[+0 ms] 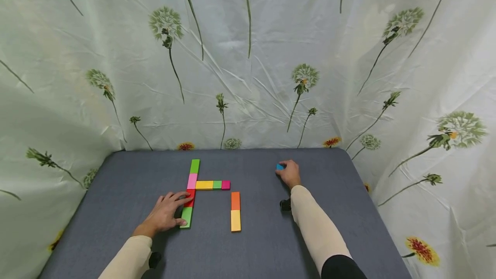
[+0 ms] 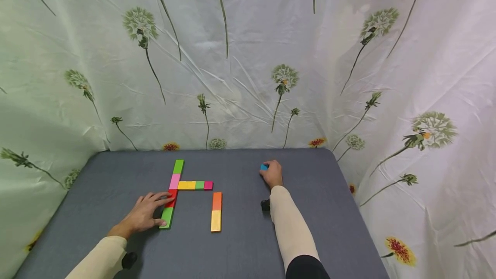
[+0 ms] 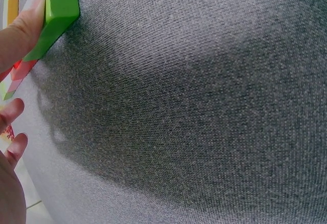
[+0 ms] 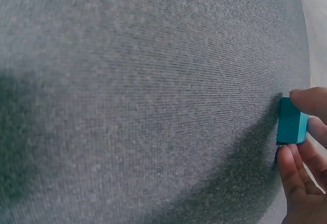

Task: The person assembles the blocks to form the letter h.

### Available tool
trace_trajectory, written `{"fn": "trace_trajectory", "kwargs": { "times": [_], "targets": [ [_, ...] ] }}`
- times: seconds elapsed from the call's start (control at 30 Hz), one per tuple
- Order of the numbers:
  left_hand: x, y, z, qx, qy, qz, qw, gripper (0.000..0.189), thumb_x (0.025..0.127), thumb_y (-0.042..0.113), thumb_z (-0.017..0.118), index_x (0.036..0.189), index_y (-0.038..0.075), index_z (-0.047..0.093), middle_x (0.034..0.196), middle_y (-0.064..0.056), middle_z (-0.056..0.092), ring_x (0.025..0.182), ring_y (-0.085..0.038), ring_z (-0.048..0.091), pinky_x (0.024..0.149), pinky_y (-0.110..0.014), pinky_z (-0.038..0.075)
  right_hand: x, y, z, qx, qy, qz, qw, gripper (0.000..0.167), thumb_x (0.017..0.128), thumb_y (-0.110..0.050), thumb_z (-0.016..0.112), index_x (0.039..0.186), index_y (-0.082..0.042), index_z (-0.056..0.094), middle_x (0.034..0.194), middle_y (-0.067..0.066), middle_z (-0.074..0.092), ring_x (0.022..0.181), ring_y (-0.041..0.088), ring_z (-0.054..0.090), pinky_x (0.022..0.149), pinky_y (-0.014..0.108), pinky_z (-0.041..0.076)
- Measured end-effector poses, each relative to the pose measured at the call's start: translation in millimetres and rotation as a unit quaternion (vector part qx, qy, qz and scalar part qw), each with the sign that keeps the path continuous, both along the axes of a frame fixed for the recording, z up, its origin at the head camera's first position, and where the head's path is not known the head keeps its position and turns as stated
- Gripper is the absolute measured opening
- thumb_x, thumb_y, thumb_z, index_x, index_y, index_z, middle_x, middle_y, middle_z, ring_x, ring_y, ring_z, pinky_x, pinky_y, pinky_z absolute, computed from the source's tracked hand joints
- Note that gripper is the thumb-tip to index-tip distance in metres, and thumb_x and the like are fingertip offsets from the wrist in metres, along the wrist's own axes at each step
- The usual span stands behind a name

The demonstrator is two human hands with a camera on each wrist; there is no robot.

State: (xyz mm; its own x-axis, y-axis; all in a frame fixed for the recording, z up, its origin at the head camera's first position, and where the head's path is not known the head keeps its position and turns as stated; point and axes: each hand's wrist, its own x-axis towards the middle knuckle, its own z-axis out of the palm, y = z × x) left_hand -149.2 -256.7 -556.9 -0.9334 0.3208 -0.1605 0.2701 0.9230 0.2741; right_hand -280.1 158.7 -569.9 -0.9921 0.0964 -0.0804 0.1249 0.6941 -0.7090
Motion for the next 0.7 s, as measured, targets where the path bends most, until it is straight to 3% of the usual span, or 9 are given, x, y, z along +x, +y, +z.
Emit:
{"fn": "trace_trajectory", "kwargs": {
  "times": [0.37, 0.7],
  "targets": [
    [-1.0, 1.0, -0.1, 0.001, -0.002, -0.002, 1.0000, 0.078, 0.064, 0.039, 0.087, 0.133, 0.015, 0.059, 0.136, -0.010, 0.051, 0.119, -0.035, 0.045, 0.094, -0.056, 0.035, 10.2, -10, 0.3, 0.019, 0.022, 0.072, 0.9970, 0.033, 0.082, -0.009, 0.072, 0.113, 0.002, 0.069, 0.109, 0.018, 0.065, 0.100, 0.031, 0.061, 0.087, 0.047, 0.048],
    [-0.5, 1.1, 0.4, 0.011, 0.001, -0.006, 0.9999, 0.077, 0.065, 0.038, 0.087, 0.133, 0.015, 0.059, 0.136, -0.010, 0.051, 0.119, -0.034, 0.045, 0.094, -0.056, 0.035, 20.3, -33, 2.9, 0.009, 0.034, 0.168, 0.9852, 0.029, 0.079, -0.006, 0.075, 0.107, 0.001, 0.071, 0.099, 0.012, 0.064, 0.089, 0.026, 0.060, 0.080, 0.043, 0.049]
  ]
}}
